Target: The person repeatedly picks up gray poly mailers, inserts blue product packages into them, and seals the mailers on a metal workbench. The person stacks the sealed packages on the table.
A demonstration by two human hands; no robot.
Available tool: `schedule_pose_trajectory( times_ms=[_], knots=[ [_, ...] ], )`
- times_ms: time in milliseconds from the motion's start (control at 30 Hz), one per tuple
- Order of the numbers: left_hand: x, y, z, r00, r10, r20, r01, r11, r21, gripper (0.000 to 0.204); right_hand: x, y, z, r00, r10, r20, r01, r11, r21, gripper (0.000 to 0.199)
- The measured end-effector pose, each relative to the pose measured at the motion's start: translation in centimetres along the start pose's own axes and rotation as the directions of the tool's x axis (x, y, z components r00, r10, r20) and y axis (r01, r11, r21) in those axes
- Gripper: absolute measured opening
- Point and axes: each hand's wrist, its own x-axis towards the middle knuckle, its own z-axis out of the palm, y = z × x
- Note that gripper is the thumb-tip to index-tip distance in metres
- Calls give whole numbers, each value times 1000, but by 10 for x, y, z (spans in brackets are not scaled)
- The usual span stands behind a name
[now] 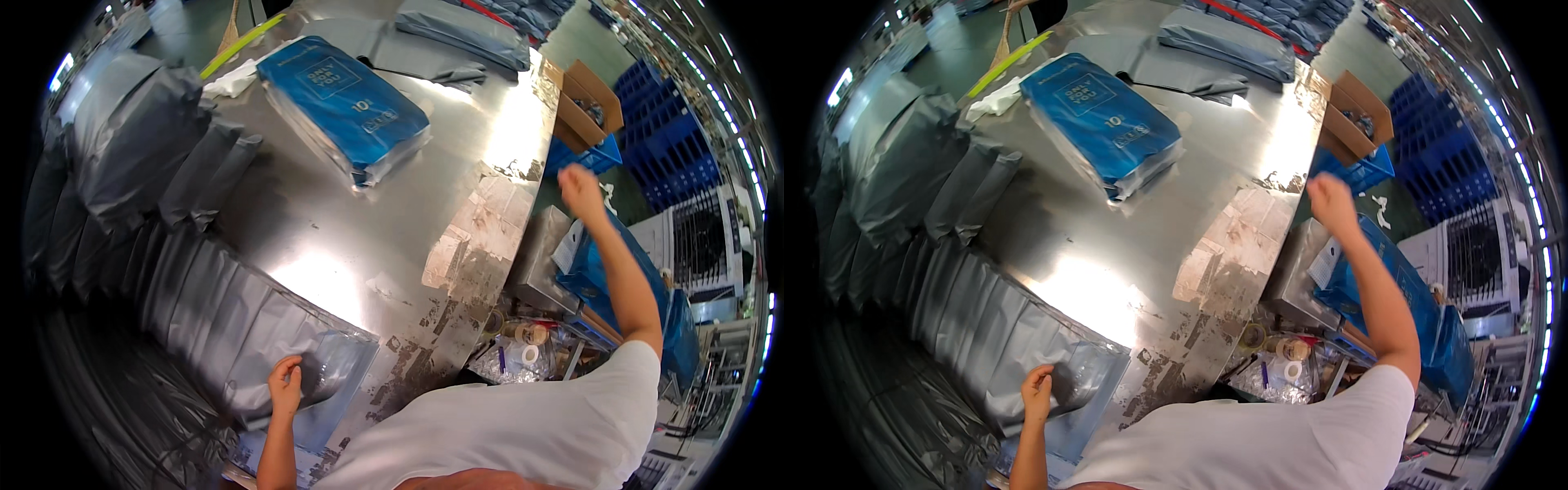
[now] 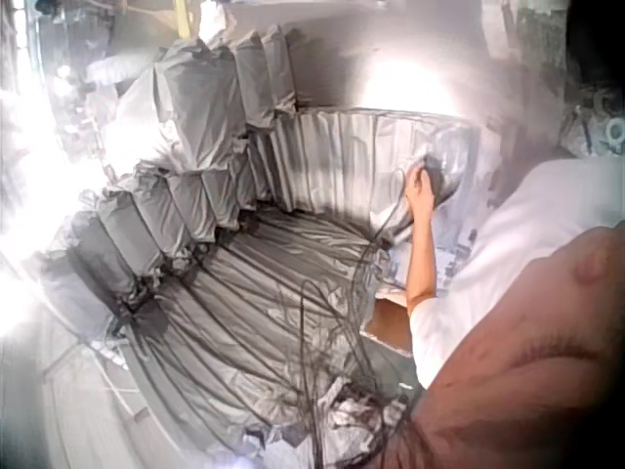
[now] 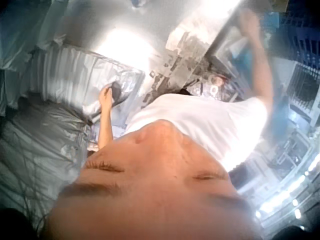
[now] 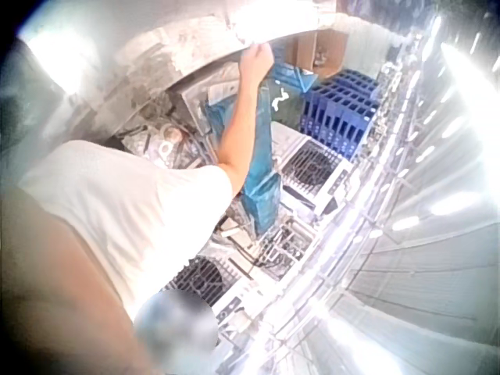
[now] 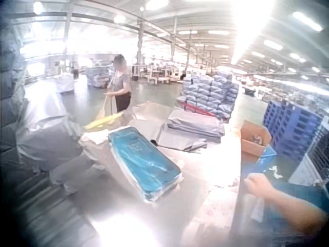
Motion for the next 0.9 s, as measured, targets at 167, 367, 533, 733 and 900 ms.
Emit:
schedule_pose_trajectory(
  times_ms=[167,367,533,733,900],
  knots=[
    [-37,25,-13,983,146,-111,-101,936,336,25,41,-13,25,723,135,677,306,817,-490,58],
    [-87,-14,-16,977,-86,-193,202,647,735,53,-59,97,53,157,788,595,237,555,-797,44],
    [-111,-50,14,968,12,-249,207,518,830,65,-74,85,32,790,426,441,-183,850,-493,19],
    [-106,-71,18,964,150,-218,142,403,904,63,-18,43,-35,921,390,13,-390,921,-29,14],
    [-103,-66,19,966,157,-207,141,353,925,63,154,-66,-87,974,198,-110,-148,925,349,7]
  ],
)
